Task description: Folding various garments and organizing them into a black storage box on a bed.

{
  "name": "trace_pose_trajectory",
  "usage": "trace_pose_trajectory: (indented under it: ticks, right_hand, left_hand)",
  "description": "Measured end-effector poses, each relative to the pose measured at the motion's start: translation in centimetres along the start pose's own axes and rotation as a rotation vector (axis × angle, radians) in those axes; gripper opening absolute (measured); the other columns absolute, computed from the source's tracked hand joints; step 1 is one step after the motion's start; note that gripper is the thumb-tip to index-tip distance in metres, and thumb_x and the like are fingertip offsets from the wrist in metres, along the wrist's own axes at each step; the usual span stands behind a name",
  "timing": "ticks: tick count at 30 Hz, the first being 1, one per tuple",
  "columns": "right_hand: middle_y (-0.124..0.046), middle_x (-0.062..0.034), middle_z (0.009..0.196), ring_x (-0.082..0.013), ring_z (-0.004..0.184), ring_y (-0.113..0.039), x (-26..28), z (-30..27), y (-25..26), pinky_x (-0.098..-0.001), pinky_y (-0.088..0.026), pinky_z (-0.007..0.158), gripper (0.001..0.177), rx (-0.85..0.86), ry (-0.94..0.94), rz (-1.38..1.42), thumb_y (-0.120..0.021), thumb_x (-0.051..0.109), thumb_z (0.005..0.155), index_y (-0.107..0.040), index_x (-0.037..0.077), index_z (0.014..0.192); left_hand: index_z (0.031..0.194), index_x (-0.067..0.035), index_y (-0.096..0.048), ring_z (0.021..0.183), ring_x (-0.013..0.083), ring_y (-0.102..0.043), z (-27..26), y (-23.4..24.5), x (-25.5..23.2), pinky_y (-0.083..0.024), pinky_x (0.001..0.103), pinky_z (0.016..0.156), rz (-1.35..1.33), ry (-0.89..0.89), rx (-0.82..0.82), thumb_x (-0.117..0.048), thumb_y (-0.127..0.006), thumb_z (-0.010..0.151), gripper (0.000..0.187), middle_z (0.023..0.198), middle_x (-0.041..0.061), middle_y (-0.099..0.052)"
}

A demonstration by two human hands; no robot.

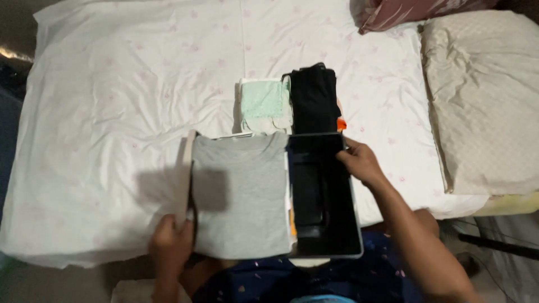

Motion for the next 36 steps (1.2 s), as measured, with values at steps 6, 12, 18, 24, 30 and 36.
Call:
trace_pose_trajectory:
  ticks: [6,12,18,24,30,36]
  right_hand:
    - [-0.068,0.0050,0.097,-0.0072,0.082,-0.060,-2.1,-2.0,4.7,-0.0244,-0.046,0.069,0.046,-0.204,0.009,-0.142,-0.061,0.015,0.089,-0.072,0.016,0.134]
    - [-0.070,-0.0050,0.080,-0.0217,0.079,-0.066,-6.4,-1.3,5.9,-0.0363,-0.048,0.073,0.046,-0.295,0.014,-0.451,-0.060,0.040,0.093,-0.070,0.023,0.135]
    - [-0.067,-0.0342,0.120,-0.0515,0.121,-0.059,3.9,-6.6,0.7,-0.0560,-0.046,0.102,0.055,-0.490,0.672,-0.687,-0.079,0.015,0.086,-0.065,-0.008,0.134]
    - [-0.059,-0.0160,0.144,-0.0414,0.134,-0.053,2.5,-6.3,-12.7,-0.0577,-0.038,0.106,0.053,-0.189,1.025,-0.781,-0.050,0.029,0.096,-0.058,0.021,0.147]
    - [-0.048,-0.0086,0.158,-0.0329,0.149,-0.037,-0.6,-5.5,-14.3,-0.0517,-0.018,0.119,0.060,-0.125,0.835,-0.727,-0.047,0.041,0.097,-0.048,0.026,0.156]
    - [-0.039,-0.0064,0.164,-0.0289,0.155,-0.026,-2.2,-4.9,-14.7,-0.0455,-0.003,0.125,0.064,-0.109,0.839,-0.707,-0.046,0.044,0.099,-0.042,0.023,0.159]
  left_hand:
    - [0.069,-0.014,-0.062,0.056,0.0436,-0.062,-2.7,5.2,-12.3,-0.045,0.057,0.049,0.255,-0.038,-0.083,-0.033,-0.068,0.081,0.023,0.056,0.015,-0.060]
    - [0.071,-0.017,-0.064,0.052,0.0425,-0.062,-2.9,7.1,-16.3,-0.045,0.058,0.048,0.404,-0.132,-0.020,-0.048,-0.068,0.080,0.033,0.058,0.007,-0.060]
    - [0.101,0.007,-0.068,0.089,0.0529,-0.065,1.2,2.6,-19.8,-0.050,0.062,0.074,-0.094,-0.234,0.085,-0.023,-0.070,0.087,0.033,0.092,0.028,-0.065]
    - [0.132,0.004,-0.061,0.142,0.0391,-0.047,2.9,-1.9,-26.6,-0.035,0.055,0.115,0.031,-0.521,0.040,-0.031,-0.054,0.099,0.048,0.147,0.024,-0.055]
    - [0.143,0.006,-0.048,0.147,0.0427,-0.038,2.7,-4.9,-23.5,-0.030,0.059,0.117,-0.089,-0.369,0.226,-0.044,-0.044,0.105,0.063,0.157,0.029,-0.041]
    - [0.148,0.004,-0.043,0.153,0.0410,-0.026,2.2,-8.5,-21.8,-0.019,0.061,0.121,-0.153,-0.346,0.209,-0.047,-0.046,0.102,0.069,0.164,0.026,-0.031]
Point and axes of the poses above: each hand's wrist, its own z-axis towards the middle knuckle, its own y-axis out of the back of the hand, x = y × z, the point moved 3 cm from there along z, towards the middle knuckle
